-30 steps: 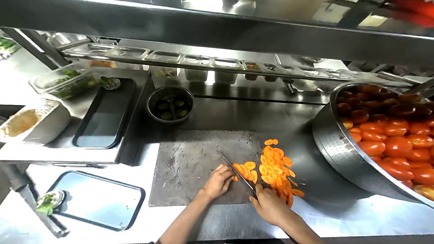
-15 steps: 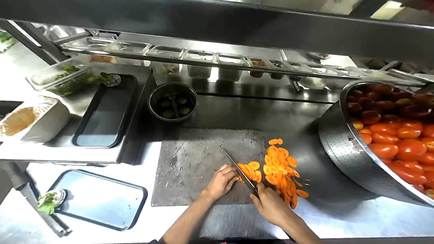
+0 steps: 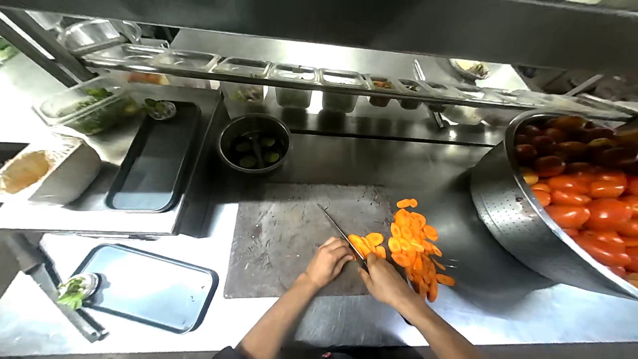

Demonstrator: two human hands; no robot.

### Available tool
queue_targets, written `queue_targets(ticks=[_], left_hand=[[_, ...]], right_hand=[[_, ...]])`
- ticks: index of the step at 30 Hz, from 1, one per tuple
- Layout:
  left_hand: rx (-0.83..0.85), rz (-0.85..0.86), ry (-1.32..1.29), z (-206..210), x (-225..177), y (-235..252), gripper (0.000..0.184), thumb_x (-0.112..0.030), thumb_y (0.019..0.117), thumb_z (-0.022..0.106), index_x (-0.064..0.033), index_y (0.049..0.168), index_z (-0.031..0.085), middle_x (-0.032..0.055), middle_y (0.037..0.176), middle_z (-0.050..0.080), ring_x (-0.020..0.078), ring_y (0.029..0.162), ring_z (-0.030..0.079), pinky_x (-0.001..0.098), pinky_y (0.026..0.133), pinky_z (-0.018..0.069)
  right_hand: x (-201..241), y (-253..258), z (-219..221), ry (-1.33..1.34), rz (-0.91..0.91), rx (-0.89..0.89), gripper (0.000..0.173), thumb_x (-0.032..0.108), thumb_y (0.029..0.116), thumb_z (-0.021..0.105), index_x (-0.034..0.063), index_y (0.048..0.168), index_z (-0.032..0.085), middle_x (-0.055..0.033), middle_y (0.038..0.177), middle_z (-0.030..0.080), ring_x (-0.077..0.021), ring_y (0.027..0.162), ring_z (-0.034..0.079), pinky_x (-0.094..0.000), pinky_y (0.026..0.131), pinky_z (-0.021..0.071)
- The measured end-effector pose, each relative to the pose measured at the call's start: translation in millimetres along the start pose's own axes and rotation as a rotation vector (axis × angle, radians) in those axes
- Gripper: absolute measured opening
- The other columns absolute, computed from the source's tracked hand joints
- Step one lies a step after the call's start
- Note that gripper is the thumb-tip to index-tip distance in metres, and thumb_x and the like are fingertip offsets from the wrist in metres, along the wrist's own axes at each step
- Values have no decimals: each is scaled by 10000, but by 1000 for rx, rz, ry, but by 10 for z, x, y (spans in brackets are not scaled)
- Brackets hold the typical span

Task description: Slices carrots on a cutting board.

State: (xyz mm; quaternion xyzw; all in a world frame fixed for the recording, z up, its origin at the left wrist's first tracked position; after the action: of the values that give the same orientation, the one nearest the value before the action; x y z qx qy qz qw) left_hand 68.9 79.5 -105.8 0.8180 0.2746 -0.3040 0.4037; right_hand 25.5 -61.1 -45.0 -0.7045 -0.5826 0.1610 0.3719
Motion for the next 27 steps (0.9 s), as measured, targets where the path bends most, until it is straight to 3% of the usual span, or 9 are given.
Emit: queue_targets(ticks=[6, 10, 16, 20, 25, 27], left_hand=[[-9, 12, 29, -4, -18, -23, 157, -143, 960, 683, -38, 871, 759, 83, 976, 742, 206, 1049, 698, 321, 990, 548], [-51, 24, 33, -15, 2, -15, 147, -135, 942, 705, -36, 845, 754, 76, 939, 737, 192, 1008, 701, 304, 962, 559], [-39, 26, 5, -28, 7, -7, 119, -126, 939, 705, -46, 870, 761, 68, 980, 740, 188, 1035, 693, 320, 980, 552], [6, -22, 4, -29, 14, 8, 144, -66, 934, 629, -25, 922, 766, 99, 1018, 741, 218, 1067, 690, 354, 997, 546], [-27, -15, 6, -33, 13, -10, 115, -59, 905, 655, -29, 876, 762, 86, 971, 741, 197, 1013, 696, 325, 957, 556], [-14, -24, 10, -35, 16, -6, 115, -64, 909, 657, -30, 874, 761, 88, 976, 740, 199, 1023, 695, 328, 965, 554]], right_hand=[[-116, -482, -53, -28, 65, 113, 465, 344, 1098, 468, -47, 1350, 468, -253, 1127, 640, -394, 1133, 651, -507, 986, 509], [-16, -339, -22, -22, 74, 68, 426, 299, 1099, 466, -42, 1354, 479, -251, 1141, 649, -395, 1124, 664, -518, 967, 527], [141, 104, 80, -46, 21, -27, 361, 286, 1088, 470, -31, 1247, 537, -224, 1102, 662, -367, 1091, 683, -507, 938, 542], [-10, -68, 2, 35, -40, -25, 418, 326, 1091, 475, -49, 1269, 532, -242, 1104, 645, -376, 1092, 660, -511, 964, 514], [-100, -360, -39, 30, 8, 46, 485, 351, 1097, 463, -39, 1384, 477, -247, 1167, 639, -381, 1143, 646, -508, 1000, 505], [-97, -401, -38, 5, 24, 66, 468, 350, 1099, 460, -38, 1360, 474, -248, 1148, 639, -386, 1136, 650, -513, 985, 511]])
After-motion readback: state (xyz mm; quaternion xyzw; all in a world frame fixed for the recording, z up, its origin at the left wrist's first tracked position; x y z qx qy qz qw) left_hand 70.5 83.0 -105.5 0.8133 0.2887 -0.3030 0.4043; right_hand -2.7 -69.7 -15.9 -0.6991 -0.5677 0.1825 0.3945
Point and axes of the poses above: each hand's wrist, its own y-axis towards the middle knuckle, its own z-axis out of the palm, x = y × z, the point moved 5 cm from there along y, towards the middle knuckle
